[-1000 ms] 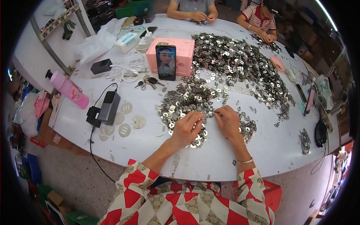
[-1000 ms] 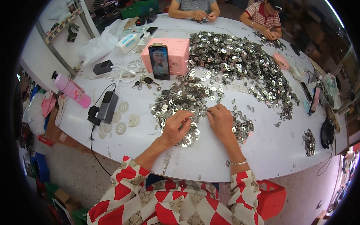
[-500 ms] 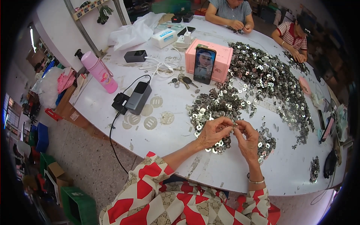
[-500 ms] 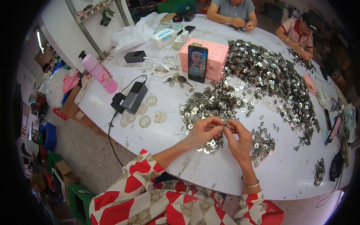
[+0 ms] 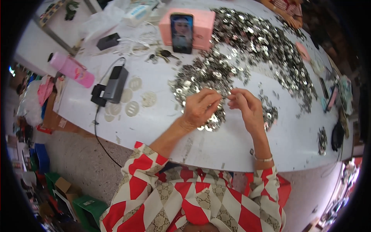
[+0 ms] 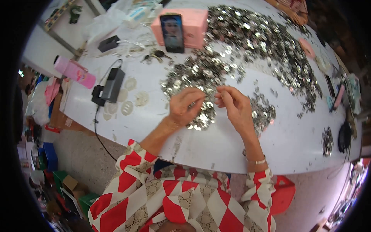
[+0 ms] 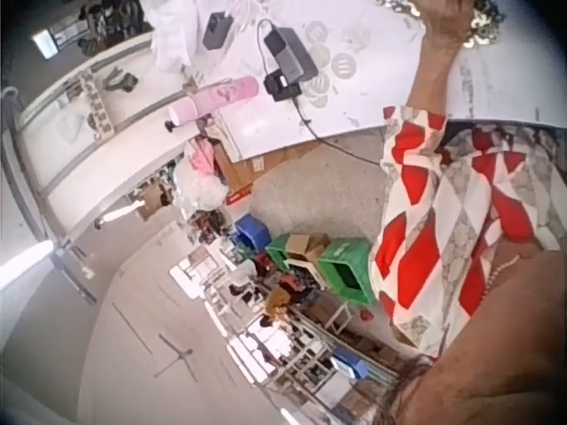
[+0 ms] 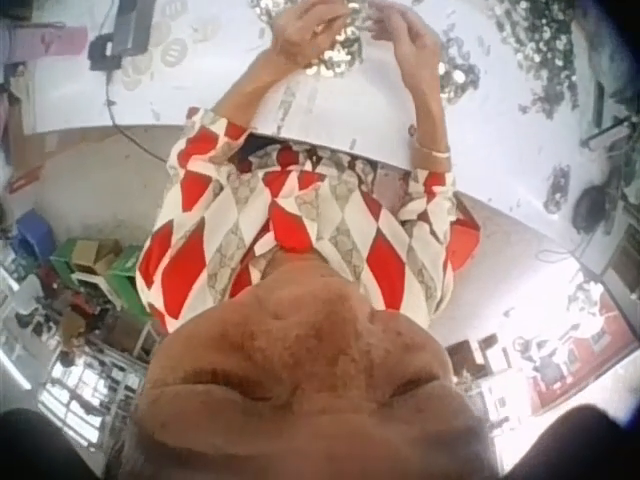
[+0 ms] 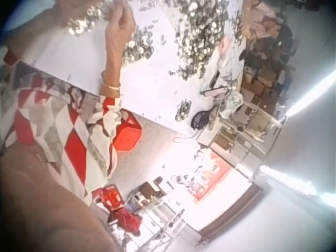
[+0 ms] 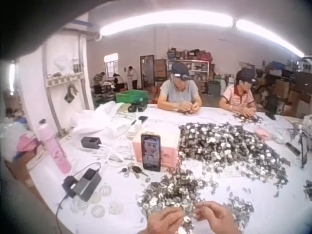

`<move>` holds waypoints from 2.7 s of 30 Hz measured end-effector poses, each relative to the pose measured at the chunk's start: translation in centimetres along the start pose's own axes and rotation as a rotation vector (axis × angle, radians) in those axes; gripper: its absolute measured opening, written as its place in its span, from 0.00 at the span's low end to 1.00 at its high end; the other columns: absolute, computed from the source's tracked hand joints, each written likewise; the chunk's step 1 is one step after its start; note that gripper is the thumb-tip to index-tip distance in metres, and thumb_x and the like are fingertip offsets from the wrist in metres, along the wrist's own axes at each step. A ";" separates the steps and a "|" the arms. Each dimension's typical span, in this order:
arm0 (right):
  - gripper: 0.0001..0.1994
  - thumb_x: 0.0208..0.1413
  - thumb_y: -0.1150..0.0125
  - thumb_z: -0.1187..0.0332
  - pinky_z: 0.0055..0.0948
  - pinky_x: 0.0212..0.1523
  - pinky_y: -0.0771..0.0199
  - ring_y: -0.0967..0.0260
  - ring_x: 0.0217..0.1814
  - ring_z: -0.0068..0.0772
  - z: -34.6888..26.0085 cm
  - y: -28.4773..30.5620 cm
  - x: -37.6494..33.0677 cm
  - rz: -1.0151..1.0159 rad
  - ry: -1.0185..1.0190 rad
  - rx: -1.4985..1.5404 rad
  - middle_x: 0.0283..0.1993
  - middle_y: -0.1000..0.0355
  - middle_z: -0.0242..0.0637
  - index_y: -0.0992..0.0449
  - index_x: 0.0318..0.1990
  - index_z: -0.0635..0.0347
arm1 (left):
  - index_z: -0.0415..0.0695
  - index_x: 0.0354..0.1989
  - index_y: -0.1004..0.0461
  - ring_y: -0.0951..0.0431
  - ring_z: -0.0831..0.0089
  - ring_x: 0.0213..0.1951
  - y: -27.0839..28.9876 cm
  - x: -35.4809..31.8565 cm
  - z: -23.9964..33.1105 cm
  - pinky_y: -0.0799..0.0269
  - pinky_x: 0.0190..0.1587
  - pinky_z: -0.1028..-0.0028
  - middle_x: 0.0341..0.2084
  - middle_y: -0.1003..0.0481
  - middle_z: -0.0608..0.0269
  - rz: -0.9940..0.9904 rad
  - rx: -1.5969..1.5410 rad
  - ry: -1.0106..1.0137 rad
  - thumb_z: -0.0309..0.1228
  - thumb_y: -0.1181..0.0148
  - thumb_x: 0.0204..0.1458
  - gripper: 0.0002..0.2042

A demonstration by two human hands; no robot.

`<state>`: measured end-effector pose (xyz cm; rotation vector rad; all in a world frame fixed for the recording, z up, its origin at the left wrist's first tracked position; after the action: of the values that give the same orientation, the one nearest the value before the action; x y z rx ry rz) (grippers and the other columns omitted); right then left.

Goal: The person sorts through a pile of small four-leaf clover shaped metal parts on a white table by hand.

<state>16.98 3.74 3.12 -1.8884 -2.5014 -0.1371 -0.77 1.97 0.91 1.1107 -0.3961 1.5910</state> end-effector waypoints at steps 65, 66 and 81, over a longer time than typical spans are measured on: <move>0.10 0.57 0.44 0.68 0.16 0.26 0.36 0.35 0.25 0.13 2.4 -0.2 0.5 -0.045 -0.175 0.044 0.26 0.26 0.28 0.20 0.33 0.66 | 0.35 0.36 0.30 0.24 0.81 0.27 -1.5 -1.1 -0.7 0.26 0.29 0.82 0.27 0.24 0.63 -0.264 -0.556 0.832 0.26 0.43 0.55 0.06; 0.10 0.57 0.44 0.68 0.16 0.26 0.36 0.35 0.25 0.13 2.6 -0.2 0.5 -0.042 -0.177 0.047 0.26 0.26 0.28 0.20 0.33 0.66 | 0.35 0.35 0.30 0.25 0.82 0.26 -1.6 -1.2 -0.8 0.27 0.28 0.83 0.25 0.25 0.65 -0.272 -0.545 0.837 0.26 0.43 0.55 0.06; 0.08 0.55 0.42 0.72 0.19 0.36 0.28 0.29 0.32 0.16 1.6 1.1 0.5 -0.130 0.015 -0.273 0.33 0.23 0.30 0.22 0.40 0.64 | 0.39 0.33 0.28 0.29 0.84 0.23 -1.6 -1.0 -0.1 0.32 0.26 0.83 0.25 0.25 0.66 -0.393 -0.582 0.969 0.25 0.46 0.56 0.03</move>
<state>18.00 4.64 1.61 -1.7957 -2.7138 -0.5156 0.59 2.01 -0.43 -0.0822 0.0317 1.3427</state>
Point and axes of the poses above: each hand's wrist, its own x-axis towards the middle knuckle, its own y-axis out of the back of the hand, z = x × y, the point moved 2 cm from there along x, towards the middle knuckle
